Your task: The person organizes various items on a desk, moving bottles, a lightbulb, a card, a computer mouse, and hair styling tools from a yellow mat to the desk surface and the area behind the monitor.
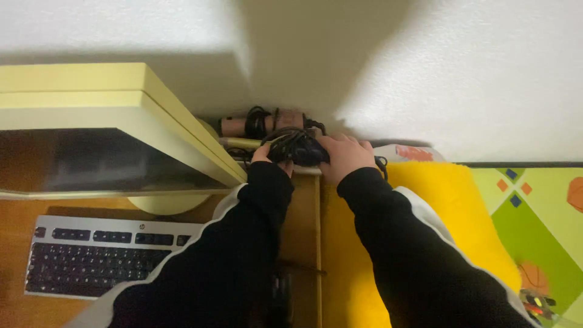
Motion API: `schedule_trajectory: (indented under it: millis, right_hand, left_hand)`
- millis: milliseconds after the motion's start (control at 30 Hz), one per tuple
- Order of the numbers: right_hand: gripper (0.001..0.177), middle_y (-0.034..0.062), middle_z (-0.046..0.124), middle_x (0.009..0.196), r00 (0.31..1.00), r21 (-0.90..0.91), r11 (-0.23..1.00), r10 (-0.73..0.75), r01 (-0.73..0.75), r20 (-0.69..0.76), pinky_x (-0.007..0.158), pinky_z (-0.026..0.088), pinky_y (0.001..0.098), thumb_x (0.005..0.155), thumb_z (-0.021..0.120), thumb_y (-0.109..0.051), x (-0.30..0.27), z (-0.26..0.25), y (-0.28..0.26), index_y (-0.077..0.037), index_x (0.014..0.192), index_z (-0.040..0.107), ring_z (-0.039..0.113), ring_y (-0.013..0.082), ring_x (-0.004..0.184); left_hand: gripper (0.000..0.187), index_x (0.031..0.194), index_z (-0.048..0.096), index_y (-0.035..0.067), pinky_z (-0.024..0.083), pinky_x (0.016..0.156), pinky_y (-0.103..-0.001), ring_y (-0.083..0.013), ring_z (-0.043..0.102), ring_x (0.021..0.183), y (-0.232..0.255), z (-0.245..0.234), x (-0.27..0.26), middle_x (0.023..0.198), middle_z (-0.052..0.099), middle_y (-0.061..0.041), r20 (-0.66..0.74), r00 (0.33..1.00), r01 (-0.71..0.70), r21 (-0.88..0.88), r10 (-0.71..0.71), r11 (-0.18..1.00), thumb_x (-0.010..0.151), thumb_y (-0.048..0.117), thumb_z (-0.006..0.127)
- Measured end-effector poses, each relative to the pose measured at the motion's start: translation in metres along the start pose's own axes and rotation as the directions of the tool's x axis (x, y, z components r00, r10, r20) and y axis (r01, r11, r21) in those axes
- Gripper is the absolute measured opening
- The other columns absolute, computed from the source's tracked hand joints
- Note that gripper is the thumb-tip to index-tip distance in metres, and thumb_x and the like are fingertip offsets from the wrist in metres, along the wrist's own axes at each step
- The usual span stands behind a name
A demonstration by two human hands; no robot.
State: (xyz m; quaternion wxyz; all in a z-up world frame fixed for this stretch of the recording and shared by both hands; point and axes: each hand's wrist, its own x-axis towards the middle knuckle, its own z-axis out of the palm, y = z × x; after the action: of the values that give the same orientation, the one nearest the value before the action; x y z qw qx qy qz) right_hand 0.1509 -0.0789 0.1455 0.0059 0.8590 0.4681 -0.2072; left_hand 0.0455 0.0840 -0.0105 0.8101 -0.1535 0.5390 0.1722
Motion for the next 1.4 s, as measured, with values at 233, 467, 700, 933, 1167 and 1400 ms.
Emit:
schedule_trajectory:
  millis: [233,467,700,933,1167,1400]
  right_hand:
    - [0.058,0.0017,0.057,0.141,0.998,-0.041,0.999,-0.023,0.02,-0.063,0.115,0.037,0.049,0.092,0.067,-0.038,0.044,0.045,0.017,-0.029,0.147,0.051,0.052,0.0251,0.137]
    - [0.056,0.0056,0.058,0.136,0.985,-0.037,0.991,-0.131,0.128,-0.112,0.112,0.042,0.0525,0.091,0.07,-0.028,0.069,0.059,0.02,-0.026,0.144,0.053,0.057,0.0319,0.131]
    - [0.057,0.0054,0.055,0.134,0.981,-0.032,0.991,-0.136,0.133,-0.135,0.114,0.039,0.0528,0.091,0.071,-0.028,0.081,0.072,0.023,-0.028,0.144,0.05,0.057,0.0332,0.128]
    - [0.061,0.0052,0.053,0.14,0.975,-0.038,0.986,-0.168,0.164,-0.147,0.116,0.036,0.0524,0.09,0.07,-0.031,0.084,0.085,0.029,-0.028,0.145,0.045,0.053,0.0317,0.134]
    - [0.07,0.0086,0.055,0.142,0.976,0.039,0.99,-0.126,0.135,-0.177,0.12,0.031,0.0529,0.091,0.067,-0.042,0.053,0.073,0.026,-0.023,0.152,0.04,0.05,0.0334,0.137]
    - [0.067,0.0098,0.055,0.143,0.905,0.156,0.985,0.005,0.069,-0.426,0.121,0.019,0.0588,0.096,0.055,-0.062,-0.015,0.065,0.049,-0.018,0.147,0.05,0.047,0.0323,0.139]
  left_hand:
    - [0.091,0.165,0.018,0.037,0.039,0.118,-0.043,-0.0271,0.045,0.144,-0.007,-0.009,0.026,0.164,0.035,-0.004,0.19,0.919,-0.388,0.271,0.347,0.881,0.093,0.022,0.07]
    - [0.091,0.169,0.013,0.024,0.036,0.12,-0.045,-0.0353,0.036,0.15,0.004,-0.029,0.083,0.169,0.025,-0.015,0.198,0.825,-0.535,0.574,0.529,0.62,0.097,0.022,0.069]
    - [0.084,0.157,0.043,0.019,0.037,0.119,-0.046,-0.0323,0.047,0.142,-0.017,-0.006,0.039,0.153,0.052,-0.014,0.206,0.714,-0.562,0.738,0.669,0.373,0.082,0.031,0.079]
    - [0.09,0.165,0.031,0.02,0.039,0.119,-0.045,-0.0318,0.037,0.15,-0.051,0.009,-0.041,0.167,0.029,-0.011,0.139,0.709,-0.456,0.839,0.691,0.299,0.085,0.023,0.071]
    - [0.089,0.164,0.032,0.025,0.039,0.121,-0.044,-0.0317,0.033,0.152,-0.078,0.005,-0.059,0.168,0.021,-0.011,0.22,0.665,-0.499,0.842,0.714,0.204,0.084,0.021,0.07]
    - [0.089,0.164,0.029,0.019,0.025,0.129,-0.043,-0.0324,0.016,0.158,-0.137,-0.007,-0.12,0.172,0.003,-0.015,0.405,0.543,-0.452,0.879,0.735,-0.151,0.083,0.016,0.065]
